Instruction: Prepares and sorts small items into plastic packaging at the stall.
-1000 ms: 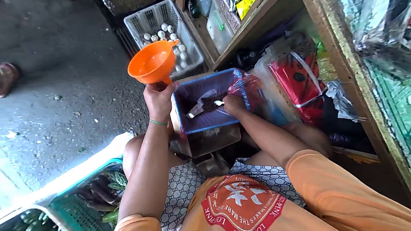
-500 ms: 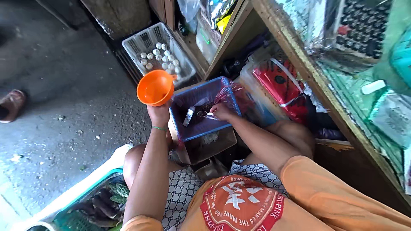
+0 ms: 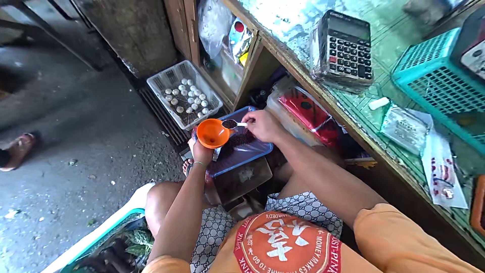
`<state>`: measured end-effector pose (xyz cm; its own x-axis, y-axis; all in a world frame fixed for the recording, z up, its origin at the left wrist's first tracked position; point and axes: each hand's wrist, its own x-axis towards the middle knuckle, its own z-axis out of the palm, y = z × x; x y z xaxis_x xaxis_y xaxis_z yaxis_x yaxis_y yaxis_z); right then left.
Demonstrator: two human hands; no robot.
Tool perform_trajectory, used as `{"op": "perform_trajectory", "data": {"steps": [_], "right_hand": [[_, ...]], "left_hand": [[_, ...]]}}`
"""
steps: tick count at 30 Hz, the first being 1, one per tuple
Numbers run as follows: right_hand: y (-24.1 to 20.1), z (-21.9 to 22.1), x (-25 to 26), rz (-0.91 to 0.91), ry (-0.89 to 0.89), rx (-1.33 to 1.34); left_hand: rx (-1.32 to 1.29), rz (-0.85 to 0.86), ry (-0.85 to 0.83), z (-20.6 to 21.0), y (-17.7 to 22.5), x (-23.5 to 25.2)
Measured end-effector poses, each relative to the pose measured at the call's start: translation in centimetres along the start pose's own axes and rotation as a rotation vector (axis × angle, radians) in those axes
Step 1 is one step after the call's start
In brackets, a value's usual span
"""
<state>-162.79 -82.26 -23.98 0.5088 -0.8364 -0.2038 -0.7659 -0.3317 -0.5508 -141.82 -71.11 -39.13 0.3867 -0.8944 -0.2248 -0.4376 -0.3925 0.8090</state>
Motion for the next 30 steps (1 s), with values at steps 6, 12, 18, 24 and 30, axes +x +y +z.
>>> {"op": "perform_trajectory", "data": {"steps": [6,12,18,24,30], "right_hand": [[-0.3,3.8,-0.1,-0.312,0.243,-0.218],[5.1,4.4,2.3,0.19,0.157,-0.108],[10.5,14.3,4.0,0.366,-0.296,-0.261],[10.5,18.9,4.1,0.319,-0.458,-0.204],[10.6,15.9,4.0,0.432,-0.407,-0.01]], "left_hand": [[-0.091,0.115,0.015,1.2,0.9,0.3],[-0.097,0.175,0.121,-0.1,0.3,1.1],[-0.188,0.283,0.199,-1.0,0.8,0.7],[-0.206,0.305,0.207,-0.6,0.8,1.0],[-0.181,0.245,0.217,-1.1,0.6,1.5]]}}
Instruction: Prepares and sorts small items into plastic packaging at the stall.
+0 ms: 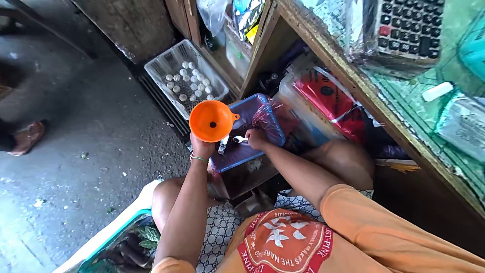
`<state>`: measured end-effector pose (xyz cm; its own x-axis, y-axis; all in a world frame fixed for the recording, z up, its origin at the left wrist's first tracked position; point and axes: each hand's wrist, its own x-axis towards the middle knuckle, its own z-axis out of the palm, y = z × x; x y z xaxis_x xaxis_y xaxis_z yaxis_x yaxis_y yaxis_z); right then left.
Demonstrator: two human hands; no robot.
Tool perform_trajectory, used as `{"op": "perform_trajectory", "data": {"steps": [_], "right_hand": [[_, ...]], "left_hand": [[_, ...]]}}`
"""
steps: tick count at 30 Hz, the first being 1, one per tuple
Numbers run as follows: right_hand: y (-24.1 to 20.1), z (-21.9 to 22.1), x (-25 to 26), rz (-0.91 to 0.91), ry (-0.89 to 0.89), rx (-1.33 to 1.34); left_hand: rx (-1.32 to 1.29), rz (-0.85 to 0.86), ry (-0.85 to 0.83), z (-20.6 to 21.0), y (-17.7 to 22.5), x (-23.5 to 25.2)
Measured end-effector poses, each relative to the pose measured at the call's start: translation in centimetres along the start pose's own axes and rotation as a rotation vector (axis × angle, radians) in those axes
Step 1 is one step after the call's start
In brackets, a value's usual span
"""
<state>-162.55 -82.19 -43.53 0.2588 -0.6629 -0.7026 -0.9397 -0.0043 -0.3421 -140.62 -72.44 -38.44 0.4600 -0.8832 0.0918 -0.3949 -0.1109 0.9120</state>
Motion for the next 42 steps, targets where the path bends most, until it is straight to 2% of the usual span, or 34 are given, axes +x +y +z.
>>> {"op": "perform_trajectory", "data": {"steps": [3,9,12,16,19,21,24,26,28,31,34,36,39,40,42], "right_hand": [[0.2,-2.6,-2.5,-0.01,0.062,0.043],[-0.4,-7.5,-8.7,-0.153,0.24,0.186],[-1.0,-10.1,-11.7,-0.184,0.325,0.178],[-3.5,-11.9,-14.9,-0.303,0.455,0.095],[-5.3,-10.2,-15.3,-0.564,0.614,-0.128],[-5.1,-9.8,-15.1,-0.657,0.695,-0.14],[-3.8,-11.1,-15.3,-0.568,0.787,0.016],[-2.3,-11.3,-14.1,-0.422,0.758,0.074],[-0.7,-9.3,-12.2,-0.319,0.597,0.072],[-0.5,-6.9,-9.7,-0.272,0.376,0.025],[-1.3,-6.5,-9.8,-0.414,0.365,0.054],[-2.7,-8.1,-13.1,-0.578,0.379,0.291],[-3.8,-10.9,-19.6,-0.892,0.25,0.839],[-3.9,-12.0,-21.3,-0.995,0.191,0.919],[-4.7,-13.8,-24.0,-1.075,0.125,0.966]], "left_hand": [[0.085,-0.07,-0.002,0.5,-0.7,0.5],[0.215,-0.215,-0.013,0.6,-1.6,-0.8],[0.299,-0.309,-0.088,0.0,-1.6,-2.0],[0.262,-0.191,-0.154,0.9,1.0,-2.3],[0.203,-0.121,-0.151,1.9,2.1,-3.1],[0.203,-0.1,-0.144,2.3,2.6,-3.5],[0.185,-0.057,-0.077,1.9,3.1,-4.2],[0.128,-0.018,-0.018,1.4,3.6,-4.6],[0.059,0.009,0.027,1.2,4.3,-5.5],[0.013,0.016,0.029,0.4,7.8,-5.6],[-0.021,0.075,-0.019,-1.0,12.2,-5.6],[0.004,0.117,-0.073,-2.2,15.0,-5.6],[0.111,0.126,-0.112,-3.7,18.3,-5.3],[0.136,0.129,-0.12,-4.0,19.2,-5.3],[0.12,0.131,-0.135,-4.3,20.5,-5.5]]}}
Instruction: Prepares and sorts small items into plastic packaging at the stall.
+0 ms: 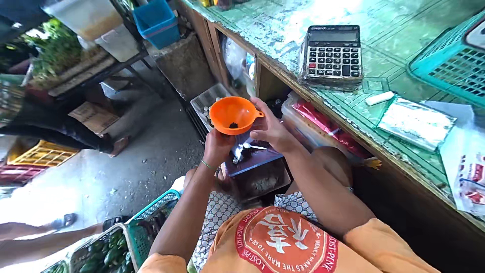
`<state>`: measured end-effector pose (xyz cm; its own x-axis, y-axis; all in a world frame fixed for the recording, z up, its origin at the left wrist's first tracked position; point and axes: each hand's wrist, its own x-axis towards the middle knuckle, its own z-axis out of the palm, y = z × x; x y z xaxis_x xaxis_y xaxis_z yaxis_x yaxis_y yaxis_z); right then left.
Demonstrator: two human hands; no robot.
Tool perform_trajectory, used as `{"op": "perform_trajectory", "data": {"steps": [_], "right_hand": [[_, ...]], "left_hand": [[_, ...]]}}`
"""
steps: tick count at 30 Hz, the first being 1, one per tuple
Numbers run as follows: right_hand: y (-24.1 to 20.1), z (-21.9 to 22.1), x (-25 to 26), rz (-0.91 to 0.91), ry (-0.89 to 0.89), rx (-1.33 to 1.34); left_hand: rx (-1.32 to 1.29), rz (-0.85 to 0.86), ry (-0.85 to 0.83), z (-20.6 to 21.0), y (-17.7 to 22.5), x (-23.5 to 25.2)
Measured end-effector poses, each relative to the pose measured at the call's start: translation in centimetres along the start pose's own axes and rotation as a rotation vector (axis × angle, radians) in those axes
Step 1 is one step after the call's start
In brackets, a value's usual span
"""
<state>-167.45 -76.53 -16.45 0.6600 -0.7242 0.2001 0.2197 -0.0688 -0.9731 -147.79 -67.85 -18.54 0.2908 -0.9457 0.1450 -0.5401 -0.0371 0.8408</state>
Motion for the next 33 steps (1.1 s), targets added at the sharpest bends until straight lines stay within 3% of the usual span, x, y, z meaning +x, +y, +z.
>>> {"op": "perform_trajectory", "data": {"steps": [5,9,12,15,17,19,22,25,28,31,33], "right_hand": [[-4.3,2.1,1.2,-0.048,0.113,0.069],[-6.5,1.9,1.1,-0.102,0.001,0.068],[-6.8,1.2,0.1,-0.181,-0.083,0.013],[-3.8,0.2,0.2,-0.284,-0.152,0.006],[-1.4,-0.2,-0.4,-0.166,-0.133,-0.09],[1.0,1.5,-1.3,0.063,-0.137,-0.201],[3.5,4.2,-1.9,0.204,-0.054,-0.173],[3.7,3.9,-1.7,0.083,0.011,-0.099],[2.0,4.8,-1.6,0.016,0.048,-0.168],[1.8,5.1,-1.2,0.081,0.046,-0.291],[1.7,5.1,-0.3,-0.022,0.093,-0.287]], "left_hand": [[-0.347,0.047,0.015,-0.4,1.7,-0.4],[-0.633,0.051,0.086,-0.5,3.3,-1.0],[-0.544,0.174,0.137,0.1,4.6,-1.8],[-0.36,0.273,0.159,-1.4,5.7,-1.8],[-0.312,0.258,0.136,-3.0,6.9,-1.5],[-0.291,0.26,0.11,-4.1,7.8,-1.5],[-0.353,0.206,0.086,-5.9,8.6,-2.5],[-0.438,0.302,0.163,-6.6,8.3,-1.4],[-0.428,0.372,0.255,-7.4,8.6,-0.6],[-0.441,0.414,0.27,-7.5,9.3,-0.4],[-0.452,0.438,0.289,-7.7,9.7,0.5]]}}
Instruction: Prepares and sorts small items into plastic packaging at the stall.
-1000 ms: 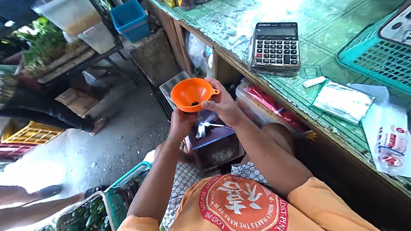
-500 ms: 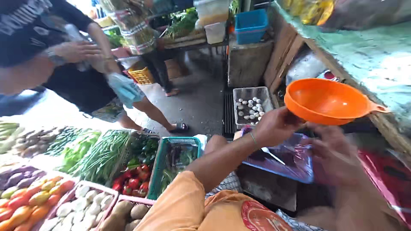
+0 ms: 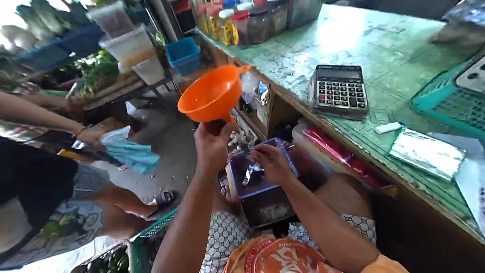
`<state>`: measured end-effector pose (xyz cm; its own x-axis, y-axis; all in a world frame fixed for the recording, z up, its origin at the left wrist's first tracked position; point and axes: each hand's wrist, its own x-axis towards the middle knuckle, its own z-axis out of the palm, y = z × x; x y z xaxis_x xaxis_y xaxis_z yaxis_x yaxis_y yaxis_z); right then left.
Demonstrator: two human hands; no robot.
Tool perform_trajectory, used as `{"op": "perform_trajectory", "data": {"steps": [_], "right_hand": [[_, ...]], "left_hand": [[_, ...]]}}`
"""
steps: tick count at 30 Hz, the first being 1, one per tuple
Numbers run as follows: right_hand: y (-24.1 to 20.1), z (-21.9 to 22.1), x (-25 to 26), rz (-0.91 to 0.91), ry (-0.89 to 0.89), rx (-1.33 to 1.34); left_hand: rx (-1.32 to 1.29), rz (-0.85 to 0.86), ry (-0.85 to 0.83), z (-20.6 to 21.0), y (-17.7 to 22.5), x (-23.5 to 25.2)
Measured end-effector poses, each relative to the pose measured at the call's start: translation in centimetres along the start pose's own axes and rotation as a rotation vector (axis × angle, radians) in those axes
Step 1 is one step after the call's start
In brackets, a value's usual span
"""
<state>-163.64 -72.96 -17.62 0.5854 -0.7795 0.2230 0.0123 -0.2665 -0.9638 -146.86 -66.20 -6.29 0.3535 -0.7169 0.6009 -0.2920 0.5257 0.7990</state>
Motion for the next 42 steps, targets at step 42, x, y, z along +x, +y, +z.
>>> {"op": "perform_trajectory", "data": {"steps": [42], "right_hand": [[-6.1,-7.3,1.0,-0.037,0.09,-0.108]], "left_hand": [[-0.02,-0.021,-0.311,4.0,0.1,2.3]]}}
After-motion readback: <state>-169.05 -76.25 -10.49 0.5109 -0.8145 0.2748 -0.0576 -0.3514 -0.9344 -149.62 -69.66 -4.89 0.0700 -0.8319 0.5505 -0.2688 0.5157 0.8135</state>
